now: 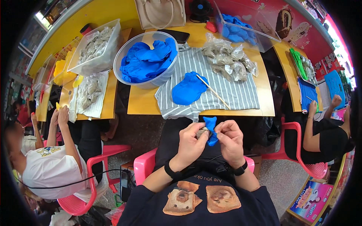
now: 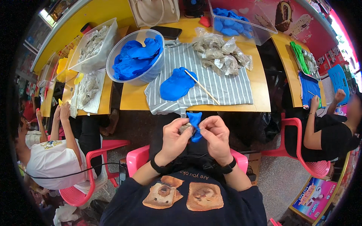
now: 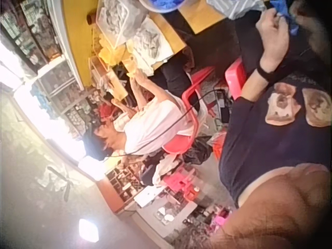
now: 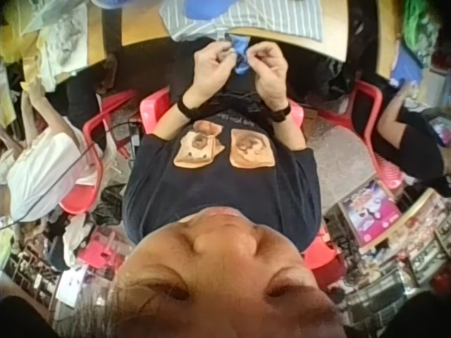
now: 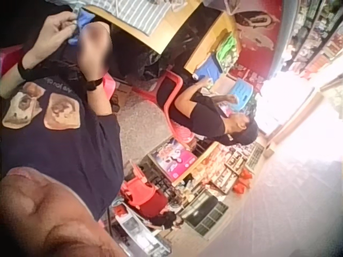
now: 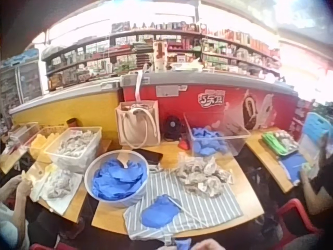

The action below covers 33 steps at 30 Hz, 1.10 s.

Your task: The person sits at a table and repeatedly stuffs small beige packets into blue balloons. They use a wooden stick to push the contents inside, then tie off the balloon. The process is repeated for multiple balloons throughout the clip.

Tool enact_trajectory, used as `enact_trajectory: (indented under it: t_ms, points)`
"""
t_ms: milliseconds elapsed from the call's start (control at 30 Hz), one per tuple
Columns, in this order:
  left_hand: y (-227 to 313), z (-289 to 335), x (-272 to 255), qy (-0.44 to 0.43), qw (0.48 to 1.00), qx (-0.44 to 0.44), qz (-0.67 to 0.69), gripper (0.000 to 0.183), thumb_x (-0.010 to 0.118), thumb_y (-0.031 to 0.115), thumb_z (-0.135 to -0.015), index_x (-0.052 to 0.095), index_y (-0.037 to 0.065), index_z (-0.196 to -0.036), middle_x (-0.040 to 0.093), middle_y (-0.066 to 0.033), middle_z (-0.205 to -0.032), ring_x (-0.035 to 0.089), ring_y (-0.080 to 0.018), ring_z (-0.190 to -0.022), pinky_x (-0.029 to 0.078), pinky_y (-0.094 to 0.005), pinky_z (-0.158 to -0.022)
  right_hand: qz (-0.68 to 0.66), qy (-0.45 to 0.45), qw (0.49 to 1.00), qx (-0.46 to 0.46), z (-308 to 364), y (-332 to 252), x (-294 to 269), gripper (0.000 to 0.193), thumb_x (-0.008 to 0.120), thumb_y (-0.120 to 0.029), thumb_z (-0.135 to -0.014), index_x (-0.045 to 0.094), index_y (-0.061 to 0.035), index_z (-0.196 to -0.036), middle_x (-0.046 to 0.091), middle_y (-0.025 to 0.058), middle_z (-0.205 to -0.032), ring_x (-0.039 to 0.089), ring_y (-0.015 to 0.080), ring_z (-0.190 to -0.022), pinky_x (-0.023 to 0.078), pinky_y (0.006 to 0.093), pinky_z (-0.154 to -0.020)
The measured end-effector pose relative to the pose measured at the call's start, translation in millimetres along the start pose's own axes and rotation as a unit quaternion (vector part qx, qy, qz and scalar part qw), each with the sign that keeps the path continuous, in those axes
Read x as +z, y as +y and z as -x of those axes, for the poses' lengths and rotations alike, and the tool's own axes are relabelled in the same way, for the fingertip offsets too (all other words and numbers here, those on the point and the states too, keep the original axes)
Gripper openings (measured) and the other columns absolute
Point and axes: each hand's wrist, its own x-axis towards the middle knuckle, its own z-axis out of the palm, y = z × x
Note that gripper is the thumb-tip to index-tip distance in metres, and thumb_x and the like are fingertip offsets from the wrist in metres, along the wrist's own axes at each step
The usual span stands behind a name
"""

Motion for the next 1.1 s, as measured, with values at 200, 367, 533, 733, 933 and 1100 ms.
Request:
enact_trajectory:
  t_ms: [200,367,533,733,933,1100]
  points:
    - [0.4,-5.9,2.4,0.038,0.997,-0.05,0.034,0.016,0.068,0.003,-0.082,0.066,-0.008,-0.094,0.068,-0.0077,-0.076,0.06,-0.0076,-0.066,0.047,-0.0245,-0.054,0.509,0.0,0.824,-0.249,3.0,-1.5,7.2,0.022,0.06,0.01,-0.071,0.065,-0.0004,-0.09,0.059,0.0133,-0.091,0.057,0.031,-0.082,0.044,0.0367,-0.068]
    - [-1.3,-2.9,2.5,0.053,0.999,-0.012,0.007,0.012,0.067,0.001,-0.084,0.066,-0.006,-0.094,0.068,-0.0041,-0.078,0.058,-0.0046,-0.067,0.047,-0.0216,-0.057,0.644,0.026,0.705,-0.295,-0.5,-6.2,20.2,0.017,0.065,0.002,-0.07,0.066,-0.0003,-0.086,0.06,0.0162,-0.105,0.057,0.0303,-0.089,0.04,0.039,-0.072]
    - [10.7,-2.9,4.4,0.053,0.997,0.018,-0.061,0.012,0.068,0.001,-0.082,0.065,-0.004,-0.092,0.066,-0.0054,-0.076,0.058,-0.0065,-0.066,0.046,-0.0236,-0.057,0.611,0.015,0.744,-0.271,2.1,-10.0,21.6,0.022,0.063,0.007,-0.07,0.063,0.0007,-0.091,0.062,0.0153,-0.094,0.058,0.0295,-0.081,0.042,0.0368,-0.071]
    - [12.8,-4.3,4.8,0.055,0.989,0.053,-0.124,0.019,0.069,0.0,-0.077,0.063,-0.002,-0.095,0.062,-0.0151,-0.081,0.063,-0.0264,-0.069,0.048,-0.0346,-0.059,0.465,-0.008,0.851,-0.244,-3.6,-0.3,13.4,0.02,0.058,0.015,-0.072,0.057,0.0007,-0.087,0.058,0.0141,-0.078,0.057,0.0318,-0.072,0.045,0.0383,-0.062]
    - [14.5,-6.6,9.4,0.056,0.961,0.154,-0.222,0.027,0.066,0.002,-0.081,0.059,-0.002,-0.107,0.059,-0.0186,-0.081,0.06,-0.0376,-0.07,0.05,-0.0408,-0.061,0.321,0.02,0.937,-0.139,-4.5,3.4,6.2,0.012,0.059,0.013,-0.08,0.058,0.0015,-0.084,0.058,0.0114,-0.078,0.057,0.021,-0.069,0.045,0.0291,-0.063]
    - [7.2,-8.1,3.5,0.035,0.985,0.09,-0.143,0.02,0.065,0.003,-0.082,0.062,-0.004,-0.1,0.064,-0.0182,-0.082,0.065,-0.0291,-0.069,0.05,-0.0345,-0.06,0.353,0.014,0.924,-0.147,-4.8,5.6,5.0,0.012,0.059,0.012,-0.082,0.062,0.002,-0.086,0.059,0.0109,-0.078,0.058,0.0189,-0.067,0.044,0.0263,-0.062]
